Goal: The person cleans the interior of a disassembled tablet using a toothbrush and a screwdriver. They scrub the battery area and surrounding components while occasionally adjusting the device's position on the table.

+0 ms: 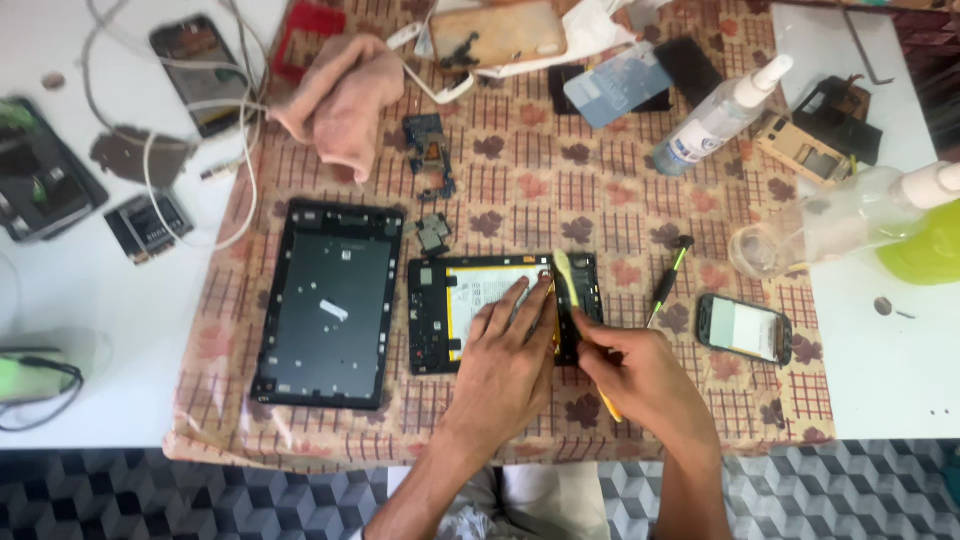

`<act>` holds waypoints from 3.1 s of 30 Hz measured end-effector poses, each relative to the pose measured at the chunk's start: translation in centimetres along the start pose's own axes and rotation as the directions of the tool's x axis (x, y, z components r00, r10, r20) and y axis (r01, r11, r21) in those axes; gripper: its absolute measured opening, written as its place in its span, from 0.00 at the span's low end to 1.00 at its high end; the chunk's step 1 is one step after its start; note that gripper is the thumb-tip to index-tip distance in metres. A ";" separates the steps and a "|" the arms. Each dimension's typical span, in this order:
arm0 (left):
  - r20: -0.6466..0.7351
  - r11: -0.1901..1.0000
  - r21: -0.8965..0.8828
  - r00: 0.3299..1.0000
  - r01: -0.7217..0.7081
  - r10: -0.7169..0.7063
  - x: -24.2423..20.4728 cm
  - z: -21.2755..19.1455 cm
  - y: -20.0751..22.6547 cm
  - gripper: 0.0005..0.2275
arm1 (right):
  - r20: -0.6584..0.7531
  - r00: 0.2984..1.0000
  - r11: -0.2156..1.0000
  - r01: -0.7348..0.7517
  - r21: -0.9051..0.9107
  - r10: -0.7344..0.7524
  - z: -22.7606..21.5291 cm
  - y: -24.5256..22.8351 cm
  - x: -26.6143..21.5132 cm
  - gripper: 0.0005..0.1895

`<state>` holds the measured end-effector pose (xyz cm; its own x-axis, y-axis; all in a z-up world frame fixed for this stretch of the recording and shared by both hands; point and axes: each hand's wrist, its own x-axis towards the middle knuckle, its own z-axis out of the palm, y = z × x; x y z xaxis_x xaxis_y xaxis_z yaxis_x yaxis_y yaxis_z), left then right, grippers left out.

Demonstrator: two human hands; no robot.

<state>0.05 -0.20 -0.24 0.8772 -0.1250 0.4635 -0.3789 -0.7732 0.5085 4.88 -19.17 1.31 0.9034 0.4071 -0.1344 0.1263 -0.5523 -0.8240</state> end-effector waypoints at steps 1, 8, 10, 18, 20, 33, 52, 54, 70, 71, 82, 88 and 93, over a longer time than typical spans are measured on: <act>-0.001 1.000 -0.010 1.000 -0.003 0.003 0.1 -0.1 0.1 0.22 | -0.036 0.999 0.999 -0.036 0.030 0.037 0.1 -0.1 0.1 0.24; 0.005 1.000 0.007 1.000 -0.012 0.012 0.1 -0.3 0.3 0.21 | -0.161 0.976 0.989 -0.144 0.028 0.147 0.2 0.1 -0.4 0.24; 0.004 1.000 -0.003 1.000 -0.014 0.014 0.1 -0.3 0.3 0.22 | -0.098 0.995 1.000 -0.016 -0.005 0.015 0.0 0.1 -0.3 0.24; 0.003 1.000 0.011 1.000 -0.013 0.013 0.1 -0.1 0.1 0.23 | -0.083 0.990 0.993 -0.119 -0.004 0.118 0.4 0.9 -0.5 0.27; 0.010 1.000 0.003 1.000 -0.012 0.012 0.0 0.0 0.0 0.23 | -0.171 0.979 0.989 -0.089 0.116 0.108 0.5 1.2 -0.9 0.23; 0.001 1.000 0.009 1.000 -0.008 0.008 -0.1 0.3 0.0 0.22 | 0.137 0.976 0.985 -0.173 0.026 0.168 -0.6 -0.2 -2.0 0.24; 0.005 1.000 0.011 1.000 -0.019 0.019 0.1 0.0 0.0 0.22 | 0.160 0.974 0.979 -0.134 -0.156 0.159 -1.2 -2.4 -5.3 0.21; 0.005 0.999 0.022 1.000 -0.024 0.023 0.0 0.2 0.0 0.21 | 0.184 0.967 0.982 -0.158 -0.105 0.176 -1.5 -2.0 -5.7 0.21; -0.013 1.000 -0.001 1.000 -0.017 0.017 -0.2 -0.2 0.1 0.21 | 0.128 0.988 0.994 -0.075 -0.084 0.086 0.3 -2.5 -3.9 0.22; -0.013 1.000 -0.002 1.000 -0.024 0.023 -0.2 -0.1 0.1 0.21 | 0.163 0.985 0.995 -0.050 -0.086 0.063 0.3 -2.3 -5.1 0.20; -0.006 1.000 0.008 1.000 -0.007 0.007 -0.2 0.0 0.2 0.22 | 0.132 0.976 0.981 -0.161 -0.110 0.175 -2.5 -1.2 -2.6 0.25; -0.013 1.000 0.015 1.000 -0.011 0.011 -0.1 0.0 0.3 0.21 | 0.064 0.984 0.986 -0.166 0.013 0.165 -1.0 -2.3 -2.2 0.25; -0.002 1.000 0.010 1.000 -0.016 0.016 -0.1 0.1 0.2 0.21 | 0.160 0.960 0.970 -0.239 0.035 0.231 -2.0 -1.4 -5.4 0.26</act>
<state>-0.15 -0.39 -0.24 0.8706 -0.1360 0.4728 -0.3897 -0.7772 0.4941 0.63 -22.05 4.30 0.8304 0.3800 -0.4075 -0.1080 -0.6077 -0.7868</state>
